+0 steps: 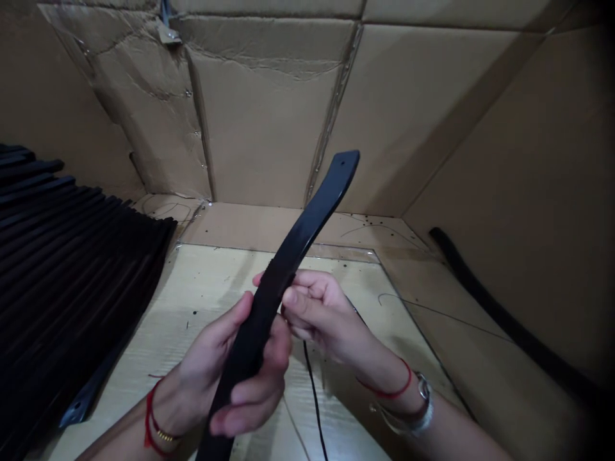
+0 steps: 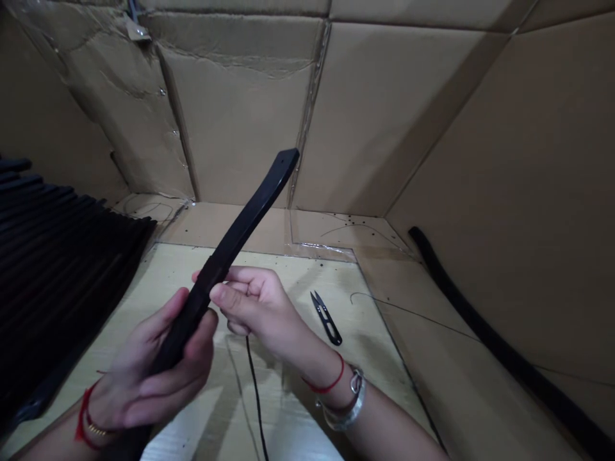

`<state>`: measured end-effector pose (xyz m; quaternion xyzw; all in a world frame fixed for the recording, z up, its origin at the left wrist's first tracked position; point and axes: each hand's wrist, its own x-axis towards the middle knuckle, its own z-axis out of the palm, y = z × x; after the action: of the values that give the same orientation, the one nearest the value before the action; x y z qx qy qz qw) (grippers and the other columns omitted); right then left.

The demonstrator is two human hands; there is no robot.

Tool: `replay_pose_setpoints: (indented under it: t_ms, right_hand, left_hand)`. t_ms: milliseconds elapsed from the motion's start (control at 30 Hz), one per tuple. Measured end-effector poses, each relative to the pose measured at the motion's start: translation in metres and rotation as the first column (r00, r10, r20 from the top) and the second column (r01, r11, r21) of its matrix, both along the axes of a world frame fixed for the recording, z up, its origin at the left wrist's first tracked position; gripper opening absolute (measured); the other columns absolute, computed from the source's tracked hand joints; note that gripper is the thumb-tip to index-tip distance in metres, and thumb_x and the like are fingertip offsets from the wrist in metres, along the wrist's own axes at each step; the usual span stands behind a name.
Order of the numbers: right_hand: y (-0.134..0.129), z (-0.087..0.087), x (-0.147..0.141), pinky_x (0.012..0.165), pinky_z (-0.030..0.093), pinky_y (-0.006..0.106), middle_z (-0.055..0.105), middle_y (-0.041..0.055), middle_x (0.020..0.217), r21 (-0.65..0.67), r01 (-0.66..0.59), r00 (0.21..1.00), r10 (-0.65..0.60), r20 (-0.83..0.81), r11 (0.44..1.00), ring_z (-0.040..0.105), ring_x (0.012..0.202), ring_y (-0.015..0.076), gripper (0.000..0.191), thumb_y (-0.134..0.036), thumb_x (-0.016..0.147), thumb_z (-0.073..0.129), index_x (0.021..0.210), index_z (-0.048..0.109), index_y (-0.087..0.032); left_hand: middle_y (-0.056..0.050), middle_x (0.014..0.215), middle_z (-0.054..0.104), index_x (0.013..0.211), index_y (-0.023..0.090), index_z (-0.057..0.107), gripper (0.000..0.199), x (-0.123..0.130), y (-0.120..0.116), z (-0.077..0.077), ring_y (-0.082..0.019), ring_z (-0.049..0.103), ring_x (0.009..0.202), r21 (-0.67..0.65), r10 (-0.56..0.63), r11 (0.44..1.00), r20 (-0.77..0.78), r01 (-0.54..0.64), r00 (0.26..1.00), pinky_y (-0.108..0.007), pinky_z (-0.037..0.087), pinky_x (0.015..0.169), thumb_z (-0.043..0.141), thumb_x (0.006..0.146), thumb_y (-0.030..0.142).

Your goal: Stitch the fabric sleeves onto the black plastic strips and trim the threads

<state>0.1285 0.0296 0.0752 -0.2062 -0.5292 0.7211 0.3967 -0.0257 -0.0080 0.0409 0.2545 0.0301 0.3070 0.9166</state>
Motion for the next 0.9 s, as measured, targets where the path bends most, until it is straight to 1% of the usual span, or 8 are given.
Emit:
replay_pose_setpoints:
  t_ms: [100, 200, 367, 467, 567, 633, 767, 900]
  right_hand:
    - [-0.004, 0.004, -0.004, 0.035, 0.009, 0.020, 0.046, -0.0060, 0.053, 0.026, 0.192, 0.977, -0.193, 0.089, 0.981, 0.019, 0.040, 0.0026, 0.031, -0.035, 0.077, 0.076, 0.096, 0.071, -0.011]
    - [-0.009, 0.005, -0.009, 0.035, 0.009, 0.020, 0.045, -0.0065, 0.053, 0.005, 0.212, 0.970, -0.211, 0.124, 0.977, 0.017, 0.041, 0.0022, 0.031, -0.033, 0.076, 0.077, 0.096, 0.070, -0.011]
    - [-0.012, 0.003, -0.010, 0.037, 0.009, 0.018, 0.045, -0.0068, 0.054, -0.016, 0.155, 0.986, -0.153, 0.069, 0.988, 0.016, 0.041, 0.0016, 0.025, -0.033, 0.084, 0.069, 0.097, 0.068, -0.012]
    - [-0.011, 0.002, -0.007, 0.036, 0.009, 0.019, 0.046, -0.0061, 0.052, 0.049, 0.108, 0.992, -0.111, 0.063, 0.993, 0.018, 0.040, 0.0020, 0.022, -0.033, 0.086, 0.066, 0.091, 0.068, -0.012]
    - [-0.009, 0.001, -0.005, 0.036, 0.010, 0.018, 0.042, -0.0073, 0.050, 0.095, 0.054, 0.995, -0.062, 0.074, 0.994, 0.020, 0.040, 0.0026, 0.024, -0.035, 0.083, 0.069, 0.079, 0.066, -0.012]
    - [-0.009, 0.001, -0.005, 0.036, 0.012, 0.018, 0.039, -0.0082, 0.048, 0.089, 0.103, 0.990, -0.111, 0.084, 0.991, 0.023, 0.039, 0.0029, 0.027, -0.036, 0.084, 0.068, 0.071, 0.061, -0.013]
    - [-0.012, 0.005, -0.007, 0.036, 0.020, 0.018, 0.051, -0.0042, 0.047, 0.114, 0.212, 0.962, -0.228, 0.153, 0.971, 0.034, 0.038, 0.0039, 0.032, -0.032, 0.089, 0.062, 0.062, 0.054, -0.015]
    - [-0.016, 0.010, -0.008, 0.036, 0.026, 0.017, 0.059, -0.0019, 0.051, 0.105, 0.163, 0.967, -0.180, 0.180, 0.981, 0.039, 0.037, 0.0039, 0.027, -0.030, 0.089, 0.060, 0.067, 0.058, -0.015]
  left_hand:
    - [0.004, 0.049, 0.050, 0.084, 0.016, 0.056, 0.041, 0.004, 0.000, 0.004, -0.007, 0.048, 0.038, 0.194, 0.425, 0.905, -0.464, -0.379, 0.777, -0.012, 0.036, 0.033, 0.053, 0.086, 0.057]
    - [0.009, 0.045, 0.044, 0.081, 0.017, 0.051, 0.036, 0.008, -0.001, 0.007, -0.003, 0.039, 0.032, 0.379, 0.604, 0.796, -0.540, -0.471, 0.586, -0.008, 0.026, 0.029, 0.065, 0.081, 0.050]
    - [0.010, 0.043, 0.037, 0.071, 0.018, 0.045, 0.038, 0.005, -0.001, 0.004, 0.000, 0.028, 0.026, 0.217, 0.465, 0.884, -0.301, -0.415, 0.833, -0.008, 0.019, 0.027, 0.049, 0.090, 0.051]
    - [0.011, 0.042, 0.031, 0.075, 0.019, 0.047, 0.036, -0.002, 0.000, 0.001, -0.001, 0.020, 0.023, 0.034, 0.121, 0.992, -0.025, -0.120, 0.992, -0.010, 0.016, 0.024, 0.045, 0.091, 0.051]
    - [0.011, 0.039, 0.025, 0.074, 0.020, 0.048, 0.040, -0.006, 0.001, -0.002, -0.003, 0.018, 0.020, -0.058, -0.153, 0.984, 0.178, 0.166, 0.972, -0.011, 0.018, 0.021, 0.036, 0.093, 0.053]
    - [0.008, 0.039, 0.032, 0.075, 0.018, 0.054, 0.048, -0.006, 0.001, -0.002, -0.005, 0.029, 0.023, -0.034, -0.113, 0.993, 0.087, 0.117, 0.990, -0.012, 0.026, 0.024, 0.030, 0.094, 0.055]
    - [0.000, 0.049, 0.052, 0.082, 0.011, 0.062, 0.053, -0.002, 0.004, -0.001, -0.009, 0.053, 0.042, 0.109, 0.233, 0.972, -0.292, -0.209, 0.928, -0.016, 0.041, 0.040, 0.036, 0.091, 0.057]
    - [0.004, 0.047, 0.040, 0.072, 0.012, 0.057, 0.051, -0.002, 0.006, 0.003, -0.005, 0.039, 0.039, 0.114, 0.235, 0.971, -0.340, -0.208, 0.911, -0.015, 0.033, 0.041, 0.045, 0.085, 0.060]
